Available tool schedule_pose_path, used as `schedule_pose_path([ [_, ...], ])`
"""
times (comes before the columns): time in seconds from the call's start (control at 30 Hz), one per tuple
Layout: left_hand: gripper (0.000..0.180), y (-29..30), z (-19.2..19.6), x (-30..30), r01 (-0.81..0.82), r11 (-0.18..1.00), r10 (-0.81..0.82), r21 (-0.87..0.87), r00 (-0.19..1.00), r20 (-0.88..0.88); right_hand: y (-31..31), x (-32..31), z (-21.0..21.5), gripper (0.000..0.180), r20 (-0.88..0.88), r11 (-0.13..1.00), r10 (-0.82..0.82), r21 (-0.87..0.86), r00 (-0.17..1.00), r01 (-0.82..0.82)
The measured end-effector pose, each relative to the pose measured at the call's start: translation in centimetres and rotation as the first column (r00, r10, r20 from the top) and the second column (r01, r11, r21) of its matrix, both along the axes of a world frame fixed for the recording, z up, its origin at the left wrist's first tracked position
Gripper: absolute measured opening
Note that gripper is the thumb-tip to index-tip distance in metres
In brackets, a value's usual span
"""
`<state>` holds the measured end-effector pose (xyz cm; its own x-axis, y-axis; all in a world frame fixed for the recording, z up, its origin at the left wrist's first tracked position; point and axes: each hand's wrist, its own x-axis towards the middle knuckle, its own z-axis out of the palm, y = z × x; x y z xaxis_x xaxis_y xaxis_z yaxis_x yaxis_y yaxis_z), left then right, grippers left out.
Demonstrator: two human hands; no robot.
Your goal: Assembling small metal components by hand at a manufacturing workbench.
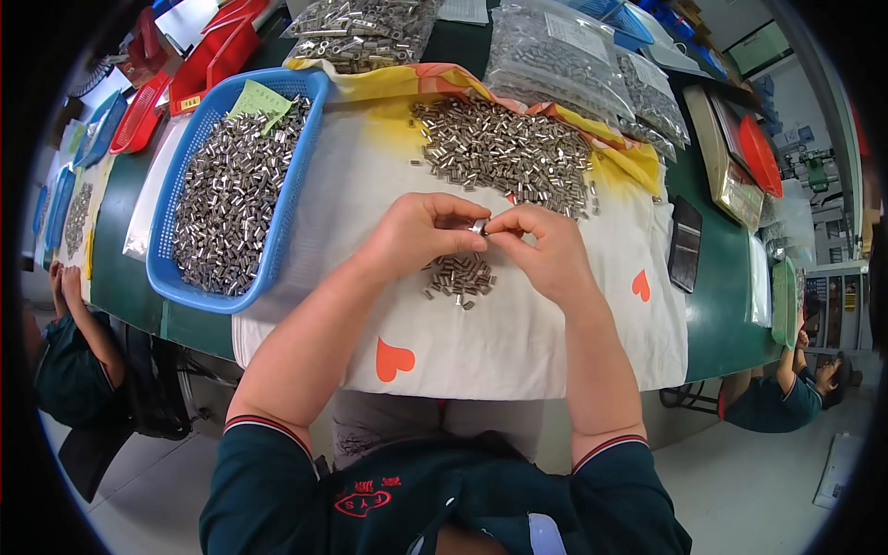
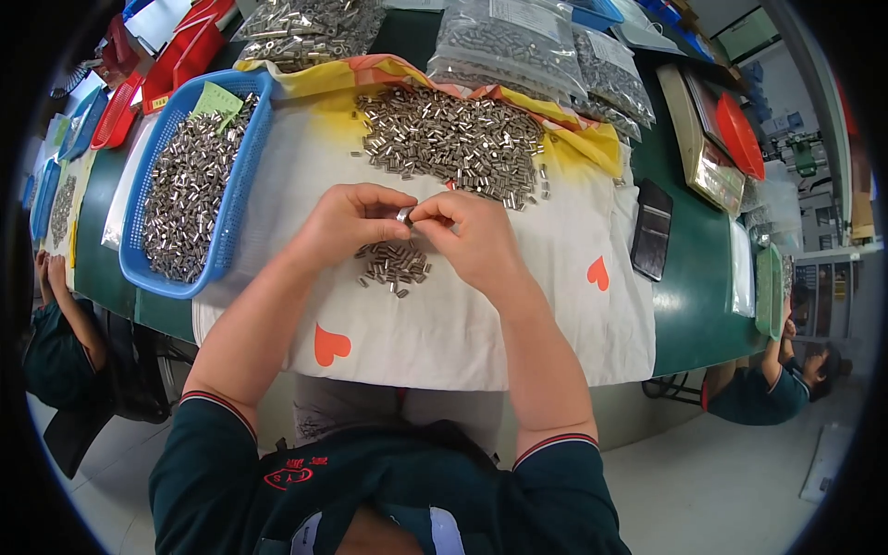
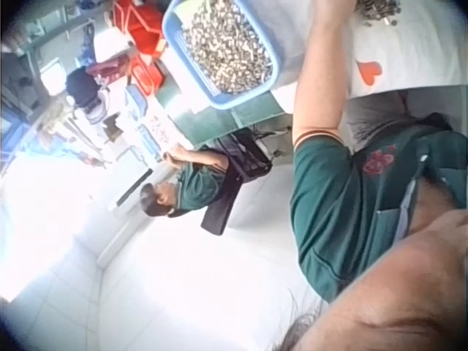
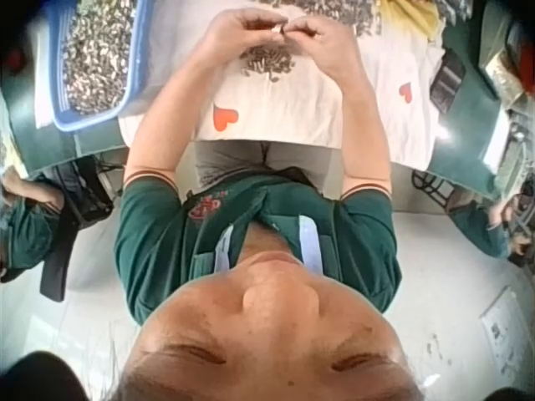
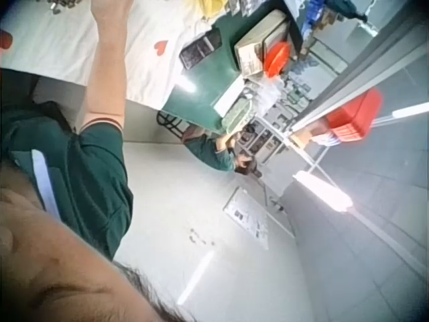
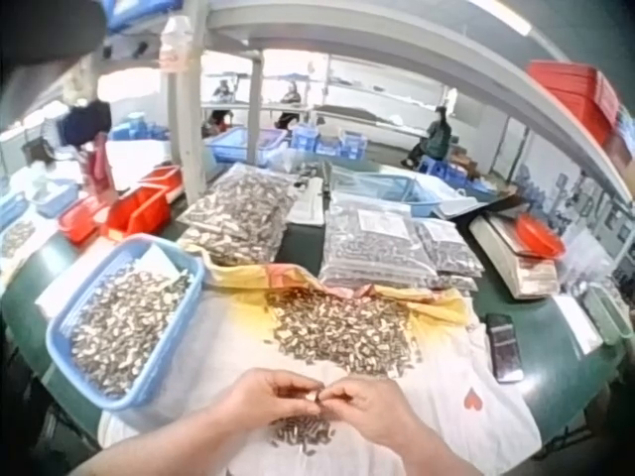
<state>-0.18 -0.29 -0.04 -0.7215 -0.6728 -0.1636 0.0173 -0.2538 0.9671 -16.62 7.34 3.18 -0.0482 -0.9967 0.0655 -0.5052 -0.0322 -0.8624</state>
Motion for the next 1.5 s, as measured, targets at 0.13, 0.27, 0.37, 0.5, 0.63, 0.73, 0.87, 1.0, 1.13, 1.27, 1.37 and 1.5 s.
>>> schedule_pose_path([
  [0.13,0.031,0.1,-0.3,-0.1,0.047,0.997,-0.044,-0.060,0.997,0.057,-0.2,-0.6,0.5,0.013,-0.007,0.987,-0.050,0.155,0.999,0.051],
  [0.27,0.032,0.9,0.5,-0.3,0.129,0.947,-0.084,-0.293,0.983,0.161,-0.8,-2.4,-0.4,0.013,0.031,0.994,-0.045,0.103,0.999,0.041],
  [0.37,0.032,1.3,0.9,-0.1,0.278,0.874,-0.210,-0.400,0.956,0.205,-2.5,-1.1,-0.9,0.011,-0.150,0.997,-0.066,-0.058,0.987,0.058],
  [0.5,0.031,1.2,1.4,0.6,0.299,0.877,-0.228,-0.376,0.948,0.220,-5.2,0.7,-2.2,0.011,-0.514,0.982,-0.005,-0.162,0.858,-0.092],
  [0.63,0.030,0.9,0.7,0.7,0.219,0.948,-0.203,-0.230,0.975,0.092,-5.8,1.0,-2.3,0.009,-0.661,0.989,0.000,-0.111,0.751,-0.098],
  [0.73,0.030,0.3,2.2,1.4,0.154,0.965,-0.139,-0.214,0.987,0.085,-5.9,1.0,-2.0,0.009,-0.669,0.986,0.014,-0.114,0.743,-0.121],
  [0.87,0.030,-1.4,2.5,2.1,-0.006,0.994,0.018,-0.106,0.994,0.110,-4.3,0.9,-1.6,0.010,-0.566,0.994,-0.033,-0.102,0.824,-0.030],
  [1.0,0.030,-1.1,1.9,0.3,-0.059,0.995,0.057,0.080,0.998,0.029,-2.0,0.1,-1.0,0.008,0.086,0.982,-0.184,0.054,0.979,0.180],
  [1.13,0.030,-0.5,0.5,-0.1,-0.054,0.988,0.064,0.147,0.996,-0.064,-0.5,-0.1,-1.2,0.011,0.293,0.993,-0.107,0.069,0.950,0.091],
  [1.27,0.032,-1.2,0.0,0.5,0.036,0.988,-0.016,0.147,0.991,-0.131,-0.5,0.4,-0.8,0.011,0.268,0.999,-0.040,0.037,0.963,0.031],
  [1.37,0.034,-1.0,0.0,0.5,0.066,0.995,-0.058,0.077,0.993,-0.107,-0.5,0.3,-1.4,0.008,0.242,0.997,-0.022,-0.062,0.970,0.038],
  [1.5,0.034,-1.0,0.1,0.5,0.068,0.992,-0.058,0.106,0.994,-0.089,-0.2,0.9,-0.2,0.008,0.077,0.994,-0.056,-0.084,0.995,0.063],
])
